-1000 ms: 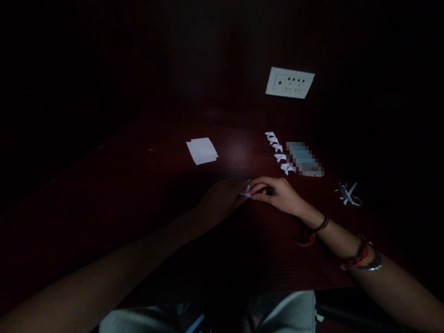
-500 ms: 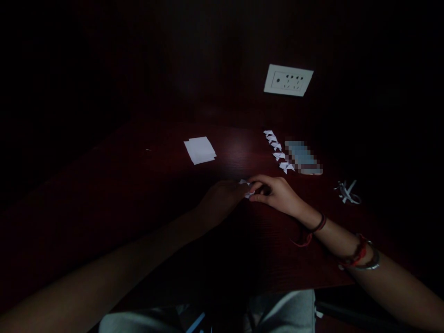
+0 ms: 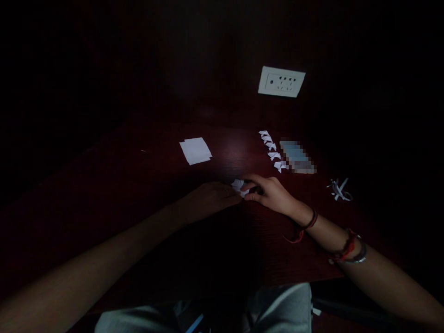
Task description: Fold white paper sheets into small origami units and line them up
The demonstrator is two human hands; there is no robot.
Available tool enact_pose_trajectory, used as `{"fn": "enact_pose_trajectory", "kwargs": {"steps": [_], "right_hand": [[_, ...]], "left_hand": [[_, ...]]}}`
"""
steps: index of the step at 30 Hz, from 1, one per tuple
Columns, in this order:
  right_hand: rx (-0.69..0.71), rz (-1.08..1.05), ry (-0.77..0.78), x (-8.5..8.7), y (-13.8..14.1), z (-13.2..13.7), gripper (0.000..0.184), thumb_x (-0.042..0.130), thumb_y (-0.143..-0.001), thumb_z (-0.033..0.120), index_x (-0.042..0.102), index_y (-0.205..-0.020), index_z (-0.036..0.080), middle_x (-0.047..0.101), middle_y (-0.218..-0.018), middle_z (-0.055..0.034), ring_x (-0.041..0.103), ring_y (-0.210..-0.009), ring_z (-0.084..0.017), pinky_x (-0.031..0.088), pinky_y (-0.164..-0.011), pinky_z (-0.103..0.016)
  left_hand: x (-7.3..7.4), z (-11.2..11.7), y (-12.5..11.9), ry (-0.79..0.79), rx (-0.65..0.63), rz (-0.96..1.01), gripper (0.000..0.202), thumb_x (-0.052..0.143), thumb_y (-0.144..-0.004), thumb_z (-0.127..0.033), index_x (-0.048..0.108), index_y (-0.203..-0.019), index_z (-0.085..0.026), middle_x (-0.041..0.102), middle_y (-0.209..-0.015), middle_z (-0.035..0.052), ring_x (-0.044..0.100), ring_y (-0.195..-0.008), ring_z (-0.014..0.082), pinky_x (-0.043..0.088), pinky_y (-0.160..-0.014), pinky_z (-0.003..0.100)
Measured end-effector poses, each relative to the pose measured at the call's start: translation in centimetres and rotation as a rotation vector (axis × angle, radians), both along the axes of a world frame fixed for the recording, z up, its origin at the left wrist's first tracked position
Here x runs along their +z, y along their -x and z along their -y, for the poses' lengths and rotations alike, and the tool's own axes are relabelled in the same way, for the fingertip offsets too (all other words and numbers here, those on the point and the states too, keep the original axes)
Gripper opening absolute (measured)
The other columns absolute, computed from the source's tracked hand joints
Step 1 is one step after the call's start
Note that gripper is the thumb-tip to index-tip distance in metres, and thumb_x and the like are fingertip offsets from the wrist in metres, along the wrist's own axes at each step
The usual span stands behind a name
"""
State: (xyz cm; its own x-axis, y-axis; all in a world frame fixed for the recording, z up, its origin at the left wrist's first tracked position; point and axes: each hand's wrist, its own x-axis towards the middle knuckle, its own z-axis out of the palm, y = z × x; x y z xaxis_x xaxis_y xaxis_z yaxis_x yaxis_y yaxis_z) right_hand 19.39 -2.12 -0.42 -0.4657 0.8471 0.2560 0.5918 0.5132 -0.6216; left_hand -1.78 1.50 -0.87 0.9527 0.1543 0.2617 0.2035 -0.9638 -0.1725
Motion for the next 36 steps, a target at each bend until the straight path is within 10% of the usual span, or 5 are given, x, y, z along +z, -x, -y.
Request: {"fn": "enact_pose_trajectory", "kwargs": {"steps": [8, 19, 36], "right_hand": [[0.081, 0.104, -0.091, 0.0, -0.3, -0.1, 0.035, 0.055, -0.077, 0.022, 0.046, -0.110, 0.015, 0.063, -0.096, -0.0051, 0.057, -0.091, -0.014, 0.043, -0.081, -0.026], [0.109, 0.047, -0.095, 0.1, -1.0, -0.1, 0.019, 0.054, -0.077, 0.027, 0.059, -0.093, 0.018, 0.062, -0.097, -0.0034, 0.058, -0.083, -0.012, 0.045, -0.070, -0.023], [0.026, -0.018, 0.032, -0.3, -0.6, -0.3, 0.045, 0.062, -0.069, 0.029, 0.048, -0.110, 0.018, 0.063, -0.089, -0.0004, 0.056, -0.064, -0.008, 0.043, -0.059, -0.021]], "left_hand": [[0.7, 0.4, 0.6, 0.082, -0.018, -0.076, 0.034, 0.037, -0.085, -0.011, 0.042, -0.117, -0.021, 0.047, -0.121, 0.0046, 0.048, -0.105, 0.0178, 0.038, -0.084, 0.031], [-1.9, 0.1, 0.7, 0.204, 0.113, -0.019, 0.061, 0.039, -0.073, -0.001, 0.030, -0.126, -0.029, 0.038, -0.129, 0.0005, 0.037, -0.113, 0.0183, 0.030, -0.086, 0.035], [-1.0, 1.1, 0.5, 0.199, 0.150, -0.051, 0.044, 0.039, -0.082, -0.012, 0.034, -0.125, -0.021, 0.040, -0.127, 0.0044, 0.039, -0.111, 0.0194, 0.029, -0.089, 0.034]]}}
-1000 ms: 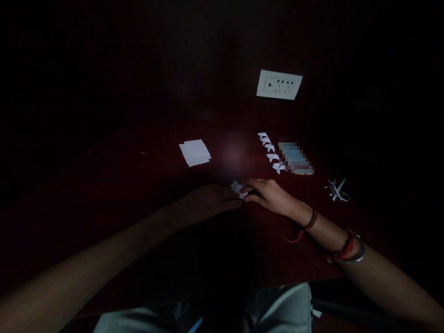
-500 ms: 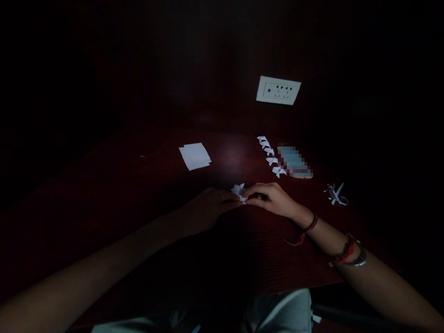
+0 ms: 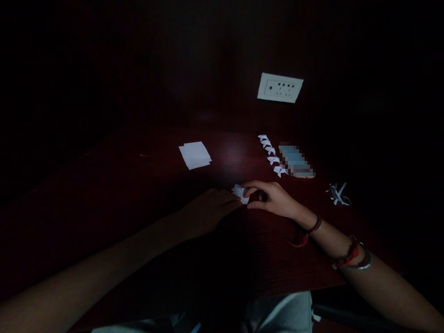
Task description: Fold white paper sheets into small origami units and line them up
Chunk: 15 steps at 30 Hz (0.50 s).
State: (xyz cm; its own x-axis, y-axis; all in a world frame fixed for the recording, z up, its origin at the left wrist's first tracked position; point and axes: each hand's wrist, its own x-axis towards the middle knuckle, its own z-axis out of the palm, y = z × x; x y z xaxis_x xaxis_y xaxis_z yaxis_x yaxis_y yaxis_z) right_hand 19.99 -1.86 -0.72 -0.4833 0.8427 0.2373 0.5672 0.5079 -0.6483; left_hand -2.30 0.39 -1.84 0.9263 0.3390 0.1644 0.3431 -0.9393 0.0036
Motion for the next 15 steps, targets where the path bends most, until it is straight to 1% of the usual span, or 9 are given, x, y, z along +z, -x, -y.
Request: {"fn": "enact_pose_trajectory", "kwargs": {"steps": [2, 4, 7, 9, 11, 15], "right_hand": [[0.005, 0.024, -0.019, 0.0, -0.1, 0.1, 0.047, 0.063, -0.069, 0.029, 0.047, -0.111, 0.018, 0.063, -0.089, -0.0007, 0.056, -0.066, -0.009, 0.044, -0.061, -0.022], [0.011, 0.046, -0.057, 0.2, -0.1, 0.1, 0.047, 0.061, -0.070, 0.029, 0.046, -0.114, 0.018, 0.063, -0.091, -0.0014, 0.057, -0.073, -0.011, 0.045, -0.066, -0.023], [0.079, 0.084, -0.119, 0.5, 0.1, 0.2, 0.049, 0.059, -0.073, 0.029, 0.042, -0.118, 0.018, 0.061, -0.098, -0.0034, 0.056, -0.086, -0.013, 0.043, -0.077, -0.026], [0.119, 0.116, -0.152, 0.7, 0.2, 0.2, 0.047, 0.056, -0.075, 0.029, 0.041, -0.119, 0.017, 0.059, -0.102, -0.0050, 0.054, -0.093, -0.015, 0.042, -0.082, -0.028], [0.128, 0.143, -0.166, 0.8, 0.3, 0.2, 0.046, 0.054, -0.077, 0.029, 0.041, -0.119, 0.016, 0.058, -0.102, -0.0059, 0.053, -0.094, -0.016, 0.042, -0.083, -0.029], [0.112, 0.170, -0.170, 0.7, 0.2, 0.2, 0.048, 0.054, -0.076, 0.028, 0.039, -0.119, 0.014, 0.059, -0.099, -0.0063, 0.055, -0.091, -0.016, 0.043, -0.081, -0.029]], "left_hand": [[-0.1, -0.2, -0.1, -0.017, -0.016, 0.002, 0.044, 0.039, -0.082, -0.012, 0.034, -0.125, -0.021, 0.041, -0.127, 0.0047, 0.039, -0.111, 0.0199, 0.030, -0.089, 0.034], [0.1, 0.0, -0.2, -0.029, -0.016, 0.002, 0.044, 0.040, -0.082, -0.013, 0.034, -0.125, -0.020, 0.042, -0.125, 0.0055, 0.040, -0.110, 0.0206, 0.030, -0.089, 0.035], [0.7, 0.6, -0.3, -0.032, -0.009, 0.007, 0.042, 0.038, -0.083, -0.014, 0.035, -0.124, -0.016, 0.044, -0.123, 0.0072, 0.042, -0.108, 0.0205, 0.031, -0.090, 0.035], [0.9, 1.0, -0.4, -0.034, -0.013, 0.019, 0.040, 0.036, -0.084, -0.014, 0.035, -0.123, -0.014, 0.044, -0.123, 0.0079, 0.042, -0.108, 0.0197, 0.032, -0.090, 0.034], [0.9, 1.2, -0.4, -0.035, -0.011, 0.030, 0.040, 0.035, -0.084, -0.014, 0.034, -0.124, -0.014, 0.043, -0.124, 0.0080, 0.043, -0.107, 0.0193, 0.033, -0.089, 0.033], [0.7, 1.2, -0.5, -0.035, -0.019, 0.035, 0.040, 0.038, -0.083, -0.015, 0.036, -0.123, -0.013, 0.043, -0.124, 0.0085, 0.043, -0.107, 0.0206, 0.034, -0.089, 0.033]]}}
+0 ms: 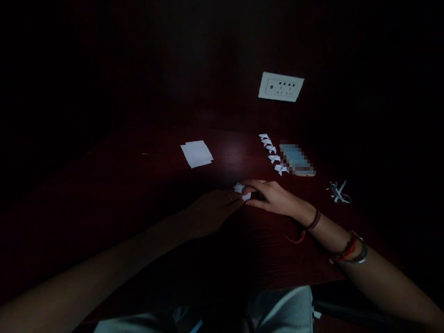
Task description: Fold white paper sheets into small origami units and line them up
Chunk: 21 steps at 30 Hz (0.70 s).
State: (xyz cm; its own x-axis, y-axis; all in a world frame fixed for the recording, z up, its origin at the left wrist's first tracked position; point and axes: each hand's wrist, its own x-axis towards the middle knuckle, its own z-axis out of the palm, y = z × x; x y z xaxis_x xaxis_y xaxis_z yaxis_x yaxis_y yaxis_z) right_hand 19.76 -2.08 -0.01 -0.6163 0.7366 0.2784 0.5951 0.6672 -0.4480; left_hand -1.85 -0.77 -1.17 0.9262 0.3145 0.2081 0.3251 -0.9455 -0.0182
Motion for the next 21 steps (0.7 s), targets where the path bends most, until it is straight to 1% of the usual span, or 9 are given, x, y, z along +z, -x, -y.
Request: {"fn": "enact_pose_trajectory", "kwargs": {"steps": [3, 9, 13, 15, 18, 21], "right_hand": [[0.006, -0.001, -0.006, -0.04, -0.03, 0.01, 0.045, 0.054, -0.076, 0.029, 0.041, -0.117, 0.015, 0.059, -0.099, -0.0055, 0.055, -0.091, -0.015, 0.043, -0.082, -0.029], [0.026, 0.009, -0.008, -0.05, -0.28, 0.15, 0.043, 0.052, -0.078, 0.032, 0.044, -0.116, 0.015, 0.059, -0.099, -0.0056, 0.055, -0.090, -0.015, 0.044, -0.080, -0.028], [0.037, -0.008, 0.008, -0.15, -0.73, 0.38, 0.051, 0.054, -0.076, 0.034, 0.039, -0.122, 0.016, 0.062, -0.096, -0.0035, 0.056, -0.090, -0.014, 0.042, -0.083, -0.028], [0.031, -0.005, 0.005, -0.11, -0.81, 0.49, 0.054, 0.054, -0.076, 0.034, 0.037, -0.123, 0.016, 0.062, -0.097, -0.0036, 0.056, -0.090, -0.014, 0.042, -0.084, -0.028], [0.026, 0.024, -0.019, 0.07, -0.69, 0.61, 0.051, 0.053, -0.077, 0.032, 0.038, -0.122, 0.016, 0.060, -0.099, -0.0048, 0.056, -0.092, -0.015, 0.042, -0.084, -0.029], [0.023, 0.061, -0.035, 0.29, -0.60, 0.75, 0.046, 0.052, -0.077, 0.030, 0.042, -0.119, 0.015, 0.061, -0.098, -0.0055, 0.056, -0.091, -0.016, 0.044, -0.082, -0.029]], "left_hand": [[0.15, 0.08, -0.01, 0.009, -0.014, 0.007, 0.040, 0.040, -0.081, -0.013, 0.037, -0.121, -0.012, 0.044, -0.123, 0.0090, 0.042, -0.108, 0.0204, 0.034, -0.090, 0.034], [0.59, 0.36, 0.03, 0.036, -0.031, 0.005, 0.044, 0.040, -0.082, -0.012, 0.031, -0.125, -0.011, 0.043, -0.123, 0.0101, 0.043, -0.109, 0.0192, 0.034, -0.091, 0.033], [0.23, 0.21, 0.17, 0.023, -0.027, 0.015, 0.039, 0.038, -0.083, -0.012, 0.036, -0.122, -0.012, 0.046, -0.121, 0.0100, 0.043, -0.108, 0.0193, 0.034, -0.091, 0.033], [-0.06, 0.05, 0.22, 0.014, -0.014, 0.027, 0.038, 0.038, -0.082, -0.011, 0.038, -0.121, -0.013, 0.046, -0.120, 0.0091, 0.043, -0.108, 0.0198, 0.034, -0.090, 0.034], [-0.32, -0.13, 0.22, 0.008, -0.009, 0.016, 0.043, 0.041, -0.081, -0.012, 0.036, -0.123, -0.017, 0.043, -0.124, 0.0075, 0.040, -0.110, 0.0214, 0.033, -0.089, 0.036], [-0.19, -0.07, 0.19, 0.011, 0.014, -0.005, 0.044, 0.041, -0.080, -0.011, 0.036, -0.123, -0.018, 0.042, -0.124, 0.0067, 0.039, -0.110, 0.0214, 0.033, -0.088, 0.036]]}}
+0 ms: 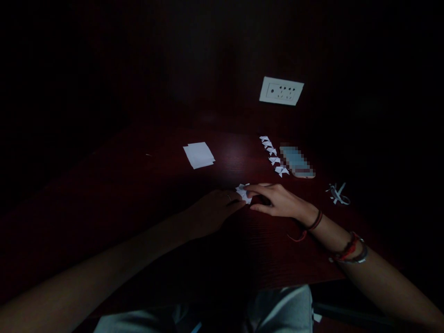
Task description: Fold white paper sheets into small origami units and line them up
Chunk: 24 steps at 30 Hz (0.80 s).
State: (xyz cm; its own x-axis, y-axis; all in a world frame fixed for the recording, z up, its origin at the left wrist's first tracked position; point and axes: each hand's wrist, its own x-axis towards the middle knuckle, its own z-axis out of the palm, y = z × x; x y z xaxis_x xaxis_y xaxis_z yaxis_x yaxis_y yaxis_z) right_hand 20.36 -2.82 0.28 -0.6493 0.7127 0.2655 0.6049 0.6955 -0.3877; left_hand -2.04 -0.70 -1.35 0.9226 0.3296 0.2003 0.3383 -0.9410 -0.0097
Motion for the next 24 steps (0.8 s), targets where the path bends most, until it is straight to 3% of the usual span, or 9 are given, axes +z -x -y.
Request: {"fn": "enact_pose_trajectory", "kwargs": {"steps": [6, 10, 13, 20, 24], "right_hand": [[-0.030, -0.007, -0.026, -0.01, -0.51, 0.48, 0.042, 0.053, -0.076, 0.029, 0.045, -0.115, 0.016, 0.063, -0.090, -0.0038, 0.059, -0.083, -0.015, 0.046, -0.077, -0.027], [-0.076, -0.060, -0.067, -0.29, -0.52, 0.41, 0.041, 0.053, -0.076, 0.027, 0.044, -0.115, 0.016, 0.063, -0.088, -0.0033, 0.058, -0.082, -0.014, 0.045, -0.079, -0.028], [-0.025, -0.068, -0.052, -0.35, -0.13, 0.07, 0.045, 0.054, -0.077, 0.026, 0.041, -0.118, 0.016, 0.061, -0.097, -0.0048, 0.055, -0.094, -0.016, 0.042, -0.086, -0.030], [-0.011, -0.118, 0.002, -0.29, 0.25, -0.29, 0.035, 0.045, -0.082, 0.022, 0.042, -0.117, 0.017, 0.062, -0.090, -0.0031, 0.058, -0.084, -0.012, 0.045, -0.079, -0.028], [0.009, -0.126, -0.001, -0.32, 0.31, -0.26, 0.043, 0.051, -0.077, 0.020, 0.040, -0.118, 0.017, 0.061, -0.091, -0.0025, 0.056, -0.087, -0.013, 0.043, -0.082, -0.029]], "left_hand": [[0.42, 0.16, 0.11, -0.015, 0.007, 0.013, 0.038, 0.038, -0.082, -0.012, 0.042, -0.119, -0.016, 0.047, -0.119, 0.0070, 0.041, -0.108, 0.0208, 0.033, -0.086, 0.036], [0.24, -0.03, 0.23, 0.014, 0.003, 0.014, 0.042, 0.042, -0.080, -0.013, 0.038, -0.122, -0.019, 0.042, -0.124, 0.0069, 0.039, -0.110, 0.0216, 0.033, -0.086, 0.036], [0.34, -0.03, 0.20, 0.031, 0.008, 0.005, 0.050, 0.041, -0.078, -0.007, 0.033, -0.125, -0.021, 0.038, -0.128, 0.0062, 0.037, -0.113, 0.0217, 0.033, -0.086, 0.037], [0.52, 0.01, 0.13, 0.023, -0.008, 0.004, 0.048, 0.044, -0.076, -0.008, 0.037, -0.122, -0.017, 0.042, -0.124, 0.0074, 0.040, -0.109, 0.0222, 0.033, -0.086, 0.037], [0.27, -0.19, 0.10, 0.012, -0.010, -0.006, 0.051, 0.043, -0.075, -0.008, 0.033, -0.125, -0.019, 0.041, -0.125, 0.0070, 0.039, -0.109, 0.0230, 0.032, -0.086, 0.038]]}}
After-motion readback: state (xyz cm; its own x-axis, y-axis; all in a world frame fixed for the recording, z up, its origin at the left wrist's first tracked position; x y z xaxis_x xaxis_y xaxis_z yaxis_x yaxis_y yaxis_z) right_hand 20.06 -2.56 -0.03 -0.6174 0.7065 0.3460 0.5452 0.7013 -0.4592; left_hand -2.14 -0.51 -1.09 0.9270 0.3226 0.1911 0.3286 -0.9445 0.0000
